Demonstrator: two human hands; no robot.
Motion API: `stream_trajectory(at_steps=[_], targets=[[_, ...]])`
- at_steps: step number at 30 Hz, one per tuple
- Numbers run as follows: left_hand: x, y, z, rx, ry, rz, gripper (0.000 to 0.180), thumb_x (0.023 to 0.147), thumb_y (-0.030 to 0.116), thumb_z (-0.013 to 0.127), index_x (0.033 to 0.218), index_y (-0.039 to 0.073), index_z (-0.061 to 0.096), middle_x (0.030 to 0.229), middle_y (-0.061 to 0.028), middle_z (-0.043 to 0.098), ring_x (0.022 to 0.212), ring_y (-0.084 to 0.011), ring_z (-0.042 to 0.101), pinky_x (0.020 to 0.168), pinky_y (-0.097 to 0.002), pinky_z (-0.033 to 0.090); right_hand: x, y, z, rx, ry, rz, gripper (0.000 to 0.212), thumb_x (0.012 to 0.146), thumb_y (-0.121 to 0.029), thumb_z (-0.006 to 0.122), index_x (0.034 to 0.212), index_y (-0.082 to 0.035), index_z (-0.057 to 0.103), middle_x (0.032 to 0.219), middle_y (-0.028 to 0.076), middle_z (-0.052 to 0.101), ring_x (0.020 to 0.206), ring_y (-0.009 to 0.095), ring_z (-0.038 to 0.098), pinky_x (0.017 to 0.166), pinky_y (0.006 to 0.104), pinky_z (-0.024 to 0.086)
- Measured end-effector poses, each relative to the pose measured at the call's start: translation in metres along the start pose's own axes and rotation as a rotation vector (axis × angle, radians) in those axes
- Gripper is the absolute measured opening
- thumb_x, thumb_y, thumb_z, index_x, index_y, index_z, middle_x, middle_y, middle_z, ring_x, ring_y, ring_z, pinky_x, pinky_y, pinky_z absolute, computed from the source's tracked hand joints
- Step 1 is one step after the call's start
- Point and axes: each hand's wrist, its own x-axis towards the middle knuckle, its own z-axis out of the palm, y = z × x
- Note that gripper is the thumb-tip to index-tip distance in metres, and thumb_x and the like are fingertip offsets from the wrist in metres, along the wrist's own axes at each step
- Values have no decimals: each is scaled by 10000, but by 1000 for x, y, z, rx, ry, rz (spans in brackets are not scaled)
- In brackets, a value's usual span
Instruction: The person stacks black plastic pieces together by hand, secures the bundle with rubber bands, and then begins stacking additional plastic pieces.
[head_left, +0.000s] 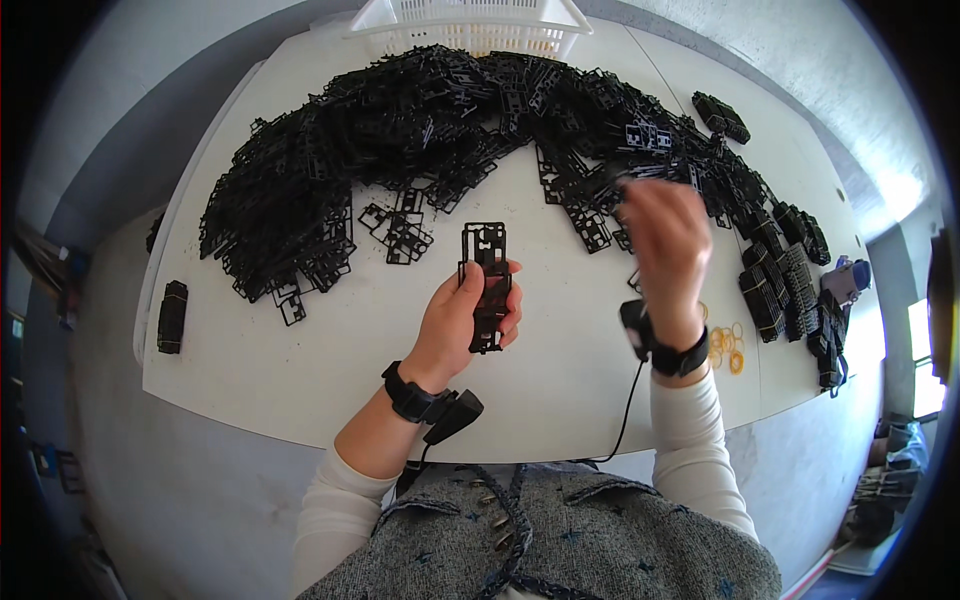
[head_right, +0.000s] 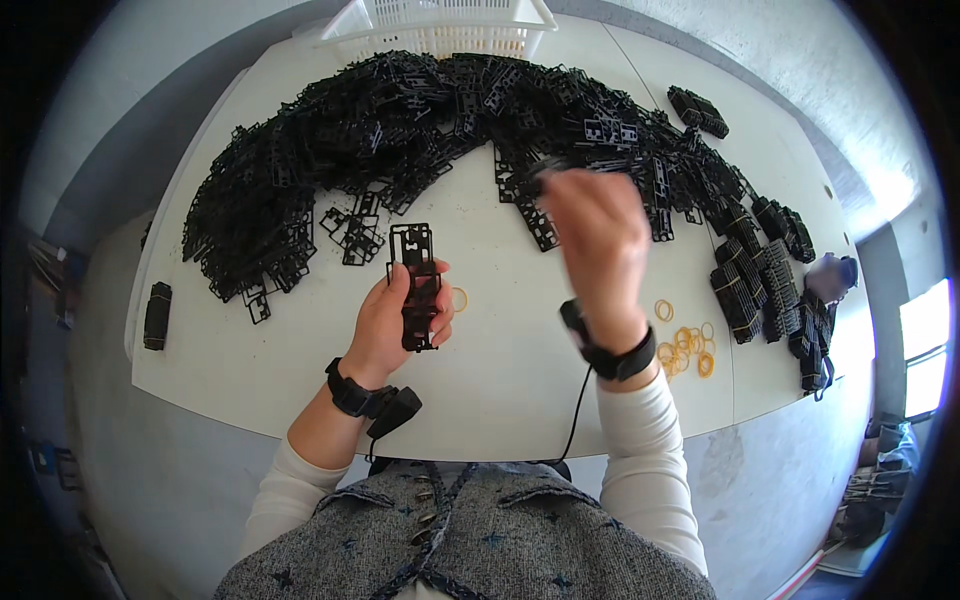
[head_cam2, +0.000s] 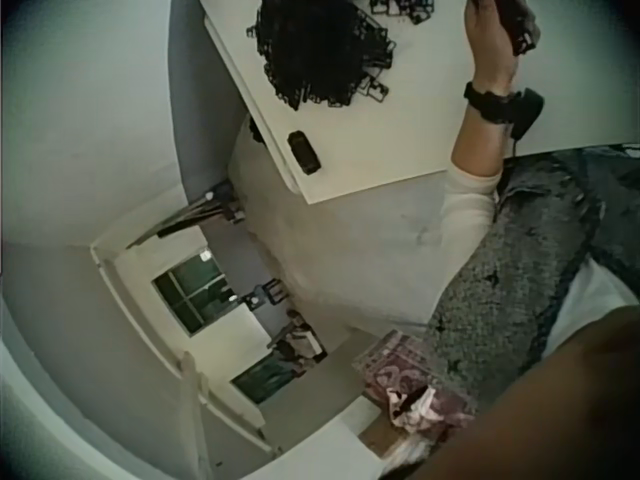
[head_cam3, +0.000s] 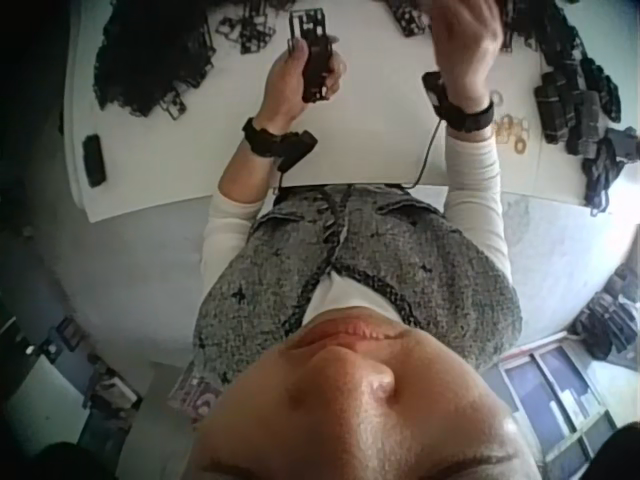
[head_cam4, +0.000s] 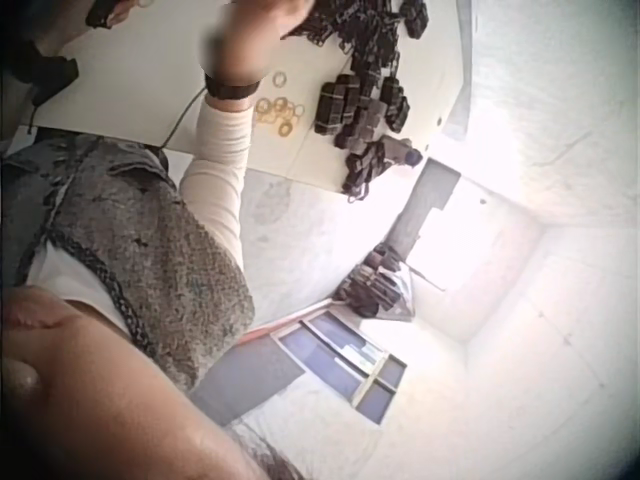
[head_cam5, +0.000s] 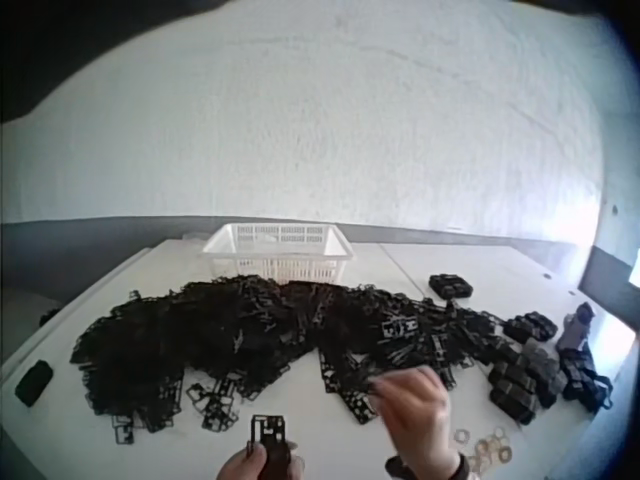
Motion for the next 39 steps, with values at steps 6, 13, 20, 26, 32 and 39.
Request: stream_trajectory(at_steps=[6,13,20,26,32,39], targets=[[1,-3,-6,-171,4,78,409,953,356,424,1117,-14,482,855,-76,572,630,-130,510,541,-284,452,-13,-64,13,327,-399,-265,252,638,-51,712,879,-30,641,865,81,627,791,241,589,633,337,480],[-1,6,-3,105,249,172,235,921,160,493,1104,14,518,858,-63,597,655,-107,534,570,-252,463,-20,-60,22,594,-494,-201,251,641,-27,701,883,-29,635,919,99,616,831,245,589,677,324,476],[-4,6,1,108,111,133,240,910,137,500,1107,-1,516,826,-68,606,619,-111,533,553,-241,446,-13,-46,19,650,-193,589,126,799,-29,614,922,-2,621,842,37,613,805,102,570,692,257,463],[-3,1,1,291,-4,78,275,934,240,480,1102,23,506,862,-100,599,630,-134,535,571,-279,477,-15,-27,13,810,-482,885,141,839,-42,595,971,7,606,790,6,601,714,50,541,653,209,450],[-3,-7,2,146,65,26,553,950,480,272,1074,6,528,848,-69,606,668,-113,553,595,-240,466,-16,-33,9,1011,-601,849,165,820,-18,613,981,10,588,758,0,594,665,46,531,624,186,445],[-3,-17,-1,183,-43,-22,694,915,587,149,1051,17,522,855,-78,598,689,-127,568,618,-253,484,-20,-51,17,797,-537,668,143,789,6,640,911,4,565,747,-5,584,673,52,535,647,189,451]])
